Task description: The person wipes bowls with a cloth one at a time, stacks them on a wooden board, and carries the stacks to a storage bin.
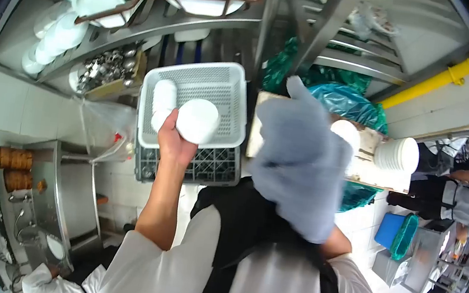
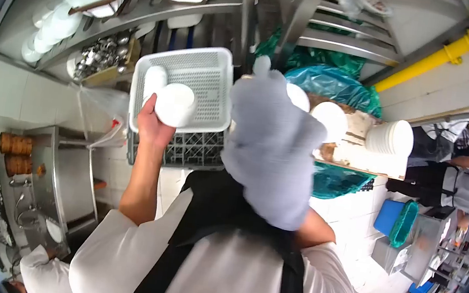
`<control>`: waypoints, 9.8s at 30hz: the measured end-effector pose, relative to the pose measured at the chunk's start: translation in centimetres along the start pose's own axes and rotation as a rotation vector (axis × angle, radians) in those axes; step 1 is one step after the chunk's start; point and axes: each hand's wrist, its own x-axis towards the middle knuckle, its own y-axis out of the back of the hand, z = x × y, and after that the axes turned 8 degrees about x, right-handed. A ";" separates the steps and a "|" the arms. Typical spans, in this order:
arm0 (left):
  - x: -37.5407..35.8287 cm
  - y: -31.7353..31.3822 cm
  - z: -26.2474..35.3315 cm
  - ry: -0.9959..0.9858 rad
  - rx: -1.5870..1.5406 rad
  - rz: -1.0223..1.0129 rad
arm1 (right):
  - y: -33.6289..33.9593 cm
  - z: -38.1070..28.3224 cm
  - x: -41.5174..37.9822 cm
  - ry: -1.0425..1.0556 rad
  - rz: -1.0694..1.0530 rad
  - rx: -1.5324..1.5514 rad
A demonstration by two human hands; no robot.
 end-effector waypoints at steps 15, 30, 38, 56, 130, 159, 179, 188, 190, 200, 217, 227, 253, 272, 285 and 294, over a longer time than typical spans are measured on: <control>-9.9 -12.3 -3.7 -0.541 0.533 -0.449 | -0.7 5.4 -0.1 0.301 0.008 0.612; -6.6 -14.4 -6.3 -0.050 0.561 -0.677 | -0.8 7.7 -4.7 0.170 -0.035 -0.826; -6.9 -11.0 -8.4 0.571 0.511 -0.736 | 7.0 13.3 -8.9 0.040 -0.114 -0.587; 13.5 26.9 -1.3 -0.113 1.557 0.452 | 7.7 15.7 -1.8 -0.078 -0.125 -0.641; 1.2 -0.9 -3.2 0.066 1.136 -0.191 | 11.4 14.3 -4.6 -0.063 -0.139 -0.693; 15.3 23.4 -2.8 0.107 1.810 0.249 | 8.2 0.6 -0.5 -0.312 -0.418 0.050; -9.2 -8.7 -0.7 -0.883 1.171 -0.442 | -7.5 5.9 0.1 0.547 0.201 0.113; -5.5 -9.7 -3.4 -0.633 0.728 -0.286 | -3.9 7.5 0.2 0.271 0.020 0.543; -4.9 -9.8 -3.7 -0.921 1.010 -0.291 | -2.1 8.1 -0.4 0.366 0.113 0.224; -4.9 -12.6 -5.5 0.194 0.540 -0.576 | -2.0 6.7 -5.1 0.138 -0.142 -0.444; 4.7 3.1 -1.8 -0.046 1.320 -0.007 | 8.2 19.8 -5.2 -0.138 -0.082 -0.398; 16.1 20.5 -1.3 0.232 0.812 0.638 | 13.1 18.5 -5.0 -0.286 0.181 -0.465; 0.3 1.0 0.3 -0.173 0.060 0.227 | -3.4 0.8 1.2 0.340 -0.053 -0.177; -4.5 -8.8 -3.1 -0.863 1.039 -0.165 | -2.9 5.2 1.9 0.341 0.022 0.347; -4.0 -12.5 -4.1 0.490 0.461 -0.502 | 0.0 3.5 -1.3 0.138 -0.175 -0.512; -0.2 -4.0 -3.4 0.136 1.127 -0.361 | 11.9 11.0 -3.9 -0.009 -0.032 -0.740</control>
